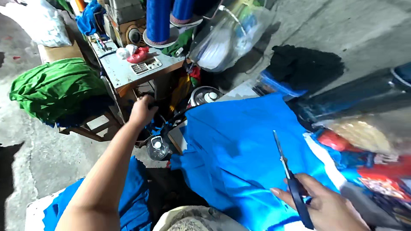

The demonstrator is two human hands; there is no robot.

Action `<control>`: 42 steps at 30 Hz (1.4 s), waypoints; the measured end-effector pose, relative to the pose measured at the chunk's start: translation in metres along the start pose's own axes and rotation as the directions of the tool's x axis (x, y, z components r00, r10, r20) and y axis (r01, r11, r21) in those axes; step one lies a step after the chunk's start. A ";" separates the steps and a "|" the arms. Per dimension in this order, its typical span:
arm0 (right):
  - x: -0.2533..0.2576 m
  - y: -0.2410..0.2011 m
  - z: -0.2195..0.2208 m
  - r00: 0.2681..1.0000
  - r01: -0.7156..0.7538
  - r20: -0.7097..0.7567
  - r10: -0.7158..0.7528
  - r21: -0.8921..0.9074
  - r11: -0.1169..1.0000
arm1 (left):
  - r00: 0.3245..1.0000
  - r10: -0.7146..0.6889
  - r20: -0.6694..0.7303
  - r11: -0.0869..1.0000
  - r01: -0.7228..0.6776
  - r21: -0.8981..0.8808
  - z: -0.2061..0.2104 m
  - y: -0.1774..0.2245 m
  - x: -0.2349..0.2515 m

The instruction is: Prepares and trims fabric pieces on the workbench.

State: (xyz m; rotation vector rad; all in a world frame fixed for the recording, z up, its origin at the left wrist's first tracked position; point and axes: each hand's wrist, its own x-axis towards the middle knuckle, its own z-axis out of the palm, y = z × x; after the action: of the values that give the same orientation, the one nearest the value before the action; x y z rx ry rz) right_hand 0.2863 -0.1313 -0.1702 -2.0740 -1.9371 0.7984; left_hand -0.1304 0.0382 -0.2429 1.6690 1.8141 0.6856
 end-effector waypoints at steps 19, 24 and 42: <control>-0.112 0.102 0.059 0.863 -0.496 -0.187 0.469 -0.131 0.859 | 0.872 -0.233 0.431 0.625 0.474 -0.620 0.148 0.094 -0.225; -0.112 0.096 0.042 0.950 -0.303 -0.034 0.310 -0.342 0.890 | 0.849 -0.275 0.452 0.618 0.516 -0.593 0.158 0.111 -0.239; -0.026 0.010 0.073 0.884 0.462 -0.067 -0.463 -0.034 0.886 | 0.812 -0.153 0.563 0.483 0.558 -0.675 0.160 0.098 -0.276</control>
State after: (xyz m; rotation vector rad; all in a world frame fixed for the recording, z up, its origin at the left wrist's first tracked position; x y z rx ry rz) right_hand 0.2581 -0.1733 -0.2301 -1.5137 -2.2660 0.5871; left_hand 0.0672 -0.2299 -0.2670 0.6575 1.1383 0.7231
